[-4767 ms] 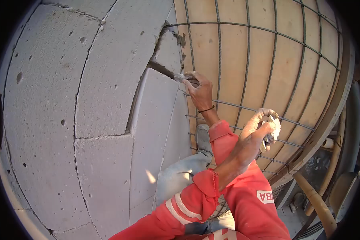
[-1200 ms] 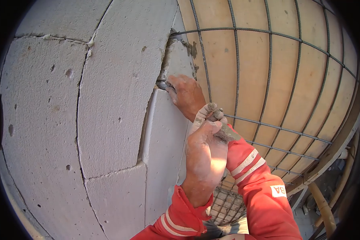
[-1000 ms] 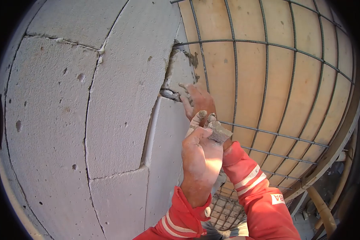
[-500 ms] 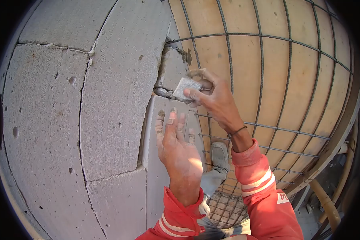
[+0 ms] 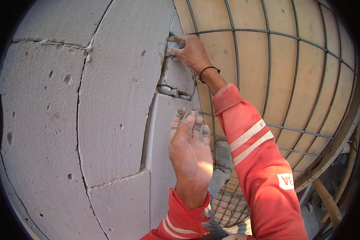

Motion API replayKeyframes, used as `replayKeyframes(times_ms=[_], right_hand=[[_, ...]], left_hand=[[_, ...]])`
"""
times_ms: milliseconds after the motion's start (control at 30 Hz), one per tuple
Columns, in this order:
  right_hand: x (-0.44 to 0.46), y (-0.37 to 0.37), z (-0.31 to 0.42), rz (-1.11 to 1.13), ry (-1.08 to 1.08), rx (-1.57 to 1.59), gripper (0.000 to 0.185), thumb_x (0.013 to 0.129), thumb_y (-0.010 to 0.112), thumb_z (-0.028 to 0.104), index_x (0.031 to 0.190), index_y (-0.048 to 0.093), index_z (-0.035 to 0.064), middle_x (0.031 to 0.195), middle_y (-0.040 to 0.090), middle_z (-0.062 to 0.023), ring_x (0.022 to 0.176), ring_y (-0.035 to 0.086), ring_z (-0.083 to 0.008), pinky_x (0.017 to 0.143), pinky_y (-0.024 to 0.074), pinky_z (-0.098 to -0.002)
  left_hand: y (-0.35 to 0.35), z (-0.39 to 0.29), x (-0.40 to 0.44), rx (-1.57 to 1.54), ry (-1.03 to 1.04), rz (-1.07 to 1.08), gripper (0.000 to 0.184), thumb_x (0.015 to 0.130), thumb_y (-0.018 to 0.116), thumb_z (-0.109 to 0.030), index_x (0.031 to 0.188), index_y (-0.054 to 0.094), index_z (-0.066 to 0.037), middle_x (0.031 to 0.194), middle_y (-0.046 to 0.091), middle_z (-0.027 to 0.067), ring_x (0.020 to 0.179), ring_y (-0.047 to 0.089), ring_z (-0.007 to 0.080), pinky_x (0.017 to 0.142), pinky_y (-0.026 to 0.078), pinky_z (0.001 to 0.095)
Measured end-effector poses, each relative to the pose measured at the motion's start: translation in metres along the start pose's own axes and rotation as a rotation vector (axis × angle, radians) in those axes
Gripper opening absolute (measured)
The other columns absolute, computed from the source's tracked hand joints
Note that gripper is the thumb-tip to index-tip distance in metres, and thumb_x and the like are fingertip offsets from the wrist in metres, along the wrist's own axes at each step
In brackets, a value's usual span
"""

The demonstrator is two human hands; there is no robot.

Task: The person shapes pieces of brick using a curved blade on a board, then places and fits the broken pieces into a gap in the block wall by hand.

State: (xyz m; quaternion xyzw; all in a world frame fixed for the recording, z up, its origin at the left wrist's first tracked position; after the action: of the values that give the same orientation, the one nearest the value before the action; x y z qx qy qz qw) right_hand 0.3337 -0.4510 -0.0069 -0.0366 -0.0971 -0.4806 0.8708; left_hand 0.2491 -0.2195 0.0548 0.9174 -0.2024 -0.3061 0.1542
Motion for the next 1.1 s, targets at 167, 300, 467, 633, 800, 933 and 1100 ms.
replayKeyframes(times_ms=[167, 300, 467, 633, 800, 933, 1100], right_hand=[[-0.006, -0.031, 0.018, -0.389, -0.132, -0.248, 0.024, 0.081, 0.072, 0.01, 0.103, 0.068, 0.0012, 0.088, 0.072, -0.0172, 0.08, 0.071, -0.0299, 0.076, 0.0551, -0.039], [-0.012, -0.036, 0.013, -0.418, -0.271, -0.219, 0.025, 0.082, 0.072, 0.01, 0.105, 0.069, 0.0019, 0.091, 0.072, -0.0169, 0.083, 0.07, -0.0318, 0.077, 0.0544, -0.039], [-0.001, -0.012, 0.002, -0.453, -0.584, -0.412, 0.024, 0.082, 0.074, 0.01, 0.105, 0.072, 0.0044, 0.096, 0.072, -0.0143, 0.084, 0.068, -0.0329, 0.079, 0.0536, -0.0387], [0.004, -0.014, 0.0, -0.371, -0.563, -0.355, 0.019, 0.084, 0.074, 0.008, 0.101, 0.073, 0.0026, 0.094, 0.072, -0.0146, 0.082, 0.069, -0.0305, 0.076, 0.054, -0.0361], [0.007, -0.013, -0.007, -0.261, -0.518, -0.274, 0.015, 0.082, 0.074, 0.006, 0.097, 0.071, 0.0019, 0.092, 0.07, -0.0161, 0.083, 0.067, -0.0341, 0.074, 0.0536, -0.0382], [0.004, -0.013, -0.005, -0.297, -0.521, -0.329, 0.015, 0.082, 0.074, 0.005, 0.096, 0.07, 0.0008, 0.091, 0.07, -0.0173, 0.083, 0.067, -0.0355, 0.074, 0.0532, -0.0394], [0.005, -0.01, -0.009, -0.351, -0.54, -0.366, 0.015, 0.083, 0.074, 0.006, 0.096, 0.07, 0.0002, 0.09, 0.07, -0.0176, 0.082, 0.067, -0.0369, 0.072, 0.0532, -0.04]], left_hand=[[-0.003, 0.001, 0.005, -0.016, -0.021, 0.025, 0.04, 0.091, 0.066, -0.009, 0.128, 0.05, -0.011, 0.118, 0.056, 0.0006, 0.109, 0.052, 0.0112, 0.099, 0.037, 0.0328], [-0.001, 0.001, 0.004, -0.03, -0.035, -0.035, 0.036, 0.09, 0.067, -0.008, 0.123, 0.054, -0.01, 0.109, 0.058, 0.0024, 0.099, 0.056, 0.0125, 0.092, 0.042, 0.0328], [0.0, 0.006, 0.004, -0.037, -0.039, -0.008, 0.035, 0.091, 0.067, -0.008, 0.123, 0.054, -0.009, 0.106, 0.06, 0.0023, 0.099, 0.058, 0.0129, 0.092, 0.043, 0.0335], [-0.001, 0.008, 0.004, -0.061, -0.06, 0.037, 0.03, 0.092, 0.067, -0.008, 0.119, 0.056, -0.007, 0.106, 0.061, 0.0019, 0.097, 0.058, 0.0127, 0.092, 0.044, 0.0332], [0.0, 0.008, 0.002, -0.064, -0.063, 0.051, 0.028, 0.092, 0.067, -0.008, 0.117, 0.057, -0.008, 0.104, 0.062, 0.0016, 0.097, 0.058, 0.0119, 0.092, 0.043, 0.033], [0.0, 0.012, 0.001, -0.072, -0.069, 0.067, 0.027, 0.091, 0.067, -0.009, 0.117, 0.058, -0.009, 0.104, 0.062, 0.0015, 0.097, 0.059, 0.0115, 0.091, 0.043, 0.0324], [0.0, 0.013, 0.0, -0.075, -0.094, 0.044, 0.027, 0.091, 0.067, -0.008, 0.117, 0.058, -0.008, 0.105, 0.062, 0.0017, 0.096, 0.059, 0.012, 0.091, 0.043, 0.0324]])
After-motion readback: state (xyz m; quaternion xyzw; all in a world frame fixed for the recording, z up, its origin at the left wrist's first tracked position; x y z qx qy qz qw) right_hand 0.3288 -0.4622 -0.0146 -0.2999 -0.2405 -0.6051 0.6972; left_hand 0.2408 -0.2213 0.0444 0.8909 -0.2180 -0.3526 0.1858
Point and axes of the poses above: each hand's wrist, its own x-axis towards the middle knuckle, its own y-axis out of the palm, z = x × y, the point moved 4 cm from there along x, towards the middle knuckle
